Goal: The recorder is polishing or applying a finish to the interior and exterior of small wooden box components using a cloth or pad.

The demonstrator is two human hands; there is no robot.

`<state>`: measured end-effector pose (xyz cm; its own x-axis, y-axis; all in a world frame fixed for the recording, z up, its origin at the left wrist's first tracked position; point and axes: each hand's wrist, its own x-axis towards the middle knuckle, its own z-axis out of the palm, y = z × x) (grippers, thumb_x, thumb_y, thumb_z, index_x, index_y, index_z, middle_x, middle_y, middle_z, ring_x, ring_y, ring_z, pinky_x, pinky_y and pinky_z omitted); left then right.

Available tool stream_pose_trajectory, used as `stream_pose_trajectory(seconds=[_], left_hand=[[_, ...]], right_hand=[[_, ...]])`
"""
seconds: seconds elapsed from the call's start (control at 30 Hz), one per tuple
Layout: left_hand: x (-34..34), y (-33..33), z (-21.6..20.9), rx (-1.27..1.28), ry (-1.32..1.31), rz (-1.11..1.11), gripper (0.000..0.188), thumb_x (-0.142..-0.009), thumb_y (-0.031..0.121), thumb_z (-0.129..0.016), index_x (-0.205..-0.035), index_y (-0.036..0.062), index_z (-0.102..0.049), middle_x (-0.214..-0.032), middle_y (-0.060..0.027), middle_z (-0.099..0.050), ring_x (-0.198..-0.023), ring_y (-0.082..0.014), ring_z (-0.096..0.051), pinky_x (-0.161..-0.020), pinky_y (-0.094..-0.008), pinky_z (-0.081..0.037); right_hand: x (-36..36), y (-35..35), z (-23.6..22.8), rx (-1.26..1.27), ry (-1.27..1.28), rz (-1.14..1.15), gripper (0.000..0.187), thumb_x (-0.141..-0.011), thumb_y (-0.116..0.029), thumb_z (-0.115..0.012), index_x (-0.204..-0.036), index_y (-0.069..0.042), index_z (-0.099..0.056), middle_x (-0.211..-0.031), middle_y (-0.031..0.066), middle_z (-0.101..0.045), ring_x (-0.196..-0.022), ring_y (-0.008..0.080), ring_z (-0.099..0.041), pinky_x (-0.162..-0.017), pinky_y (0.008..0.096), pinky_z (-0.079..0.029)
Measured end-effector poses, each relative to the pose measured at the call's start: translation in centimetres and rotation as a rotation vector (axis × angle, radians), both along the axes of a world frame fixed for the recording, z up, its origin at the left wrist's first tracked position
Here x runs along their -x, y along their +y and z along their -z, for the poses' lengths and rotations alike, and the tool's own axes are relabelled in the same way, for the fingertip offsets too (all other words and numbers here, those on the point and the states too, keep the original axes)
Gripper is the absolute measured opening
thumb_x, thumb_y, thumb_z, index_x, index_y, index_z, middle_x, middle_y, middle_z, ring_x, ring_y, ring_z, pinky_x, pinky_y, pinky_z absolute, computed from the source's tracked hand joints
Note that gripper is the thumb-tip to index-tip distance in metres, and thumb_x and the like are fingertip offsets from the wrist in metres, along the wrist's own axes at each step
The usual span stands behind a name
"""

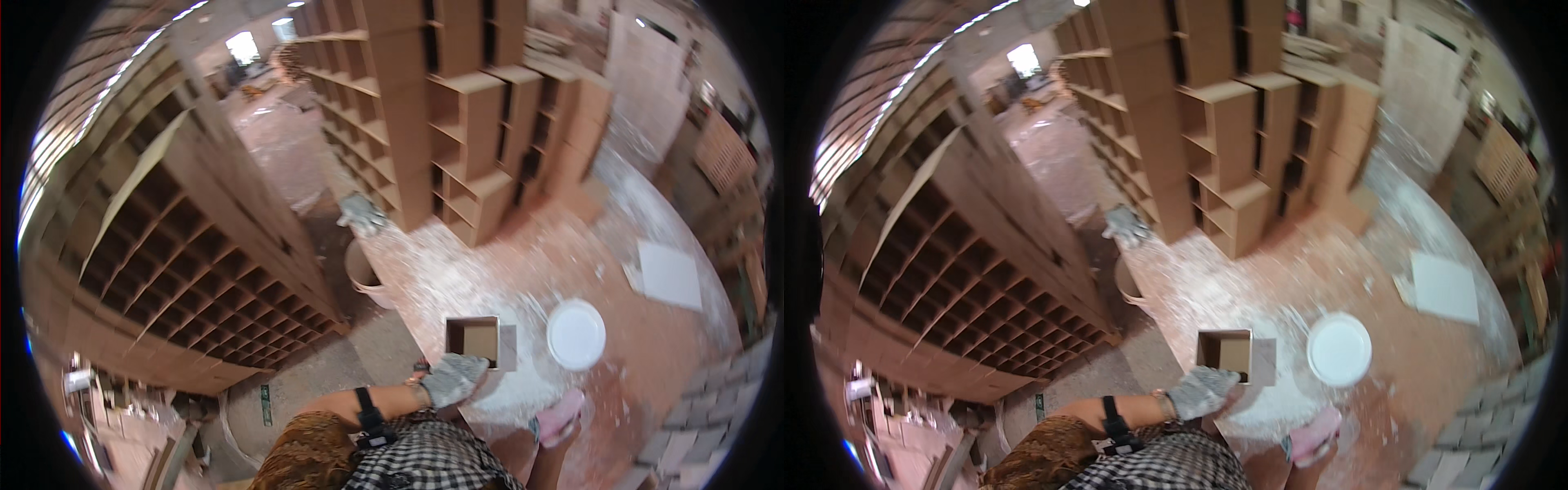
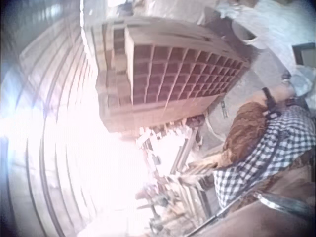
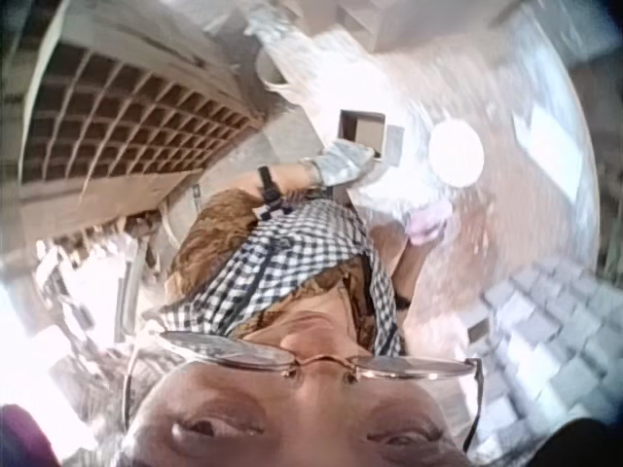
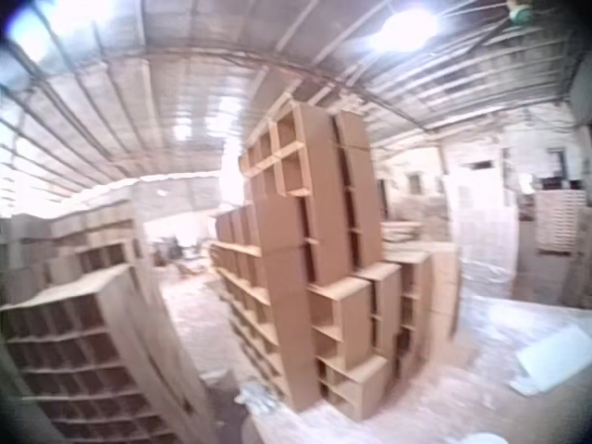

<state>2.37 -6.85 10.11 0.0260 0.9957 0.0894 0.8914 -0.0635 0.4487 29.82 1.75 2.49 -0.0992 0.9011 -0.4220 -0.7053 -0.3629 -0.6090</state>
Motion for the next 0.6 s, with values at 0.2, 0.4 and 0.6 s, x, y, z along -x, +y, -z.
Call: stream_pose_trajectory(seconds=[0.2, 0.4, 0.6], left_hand=[[-0.7, 5.6, 1.5, 0.159, -0.342, -0.162, 0.039, -0.090, 0.035, -0.048, -0.115, 0.0059, -0.052, -0.106, -0.0198, -0.061, -0.102, -0.0340, -0.059, -0.087, -0.0398, -0.046], [0.4, 5.1, 0.1, 0.299, -0.258, 0.148, 0.059, -0.086, 0.060, -0.049, -0.117, 0.0096, -0.053, -0.109, -0.0167, -0.061, -0.102, -0.0298, -0.061, -0.087, -0.0370, -0.046], [4.7, 3.8, -0.1, 0.036, 0.268, 0.582, 0.052, -0.082, 0.046, -0.062, -0.118, 0.0085, -0.057, -0.107, -0.0164, -0.062, -0.102, -0.0311, -0.059, -0.088, -0.0384, -0.045]], right_hand=[[-0.9, 2.1, 4.6, -0.510, -0.845, -0.401, 0.021, -0.094, -0.024, -0.045, -0.102, -0.008, -0.056, -0.087, 0.0037, -0.057, -0.075, 0.0179, -0.058, -0.065, 0.0323, -0.049], [-1.4, -0.6, 4.0, -0.226, -0.057, -0.131, 0.030, -0.095, -0.018, -0.047, -0.121, -0.003, -0.049, -0.107, 0.0034, -0.057, -0.093, 0.0152, -0.058, -0.077, 0.0315, -0.050], [-0.6, -1.7, 2.4, 0.233, 0.171, 0.060, 0.026, -0.095, -0.020, -0.051, -0.115, -0.004, -0.056, -0.106, 0.0083, -0.063, -0.095, 0.0220, -0.062, -0.083, 0.0374, -0.051]])
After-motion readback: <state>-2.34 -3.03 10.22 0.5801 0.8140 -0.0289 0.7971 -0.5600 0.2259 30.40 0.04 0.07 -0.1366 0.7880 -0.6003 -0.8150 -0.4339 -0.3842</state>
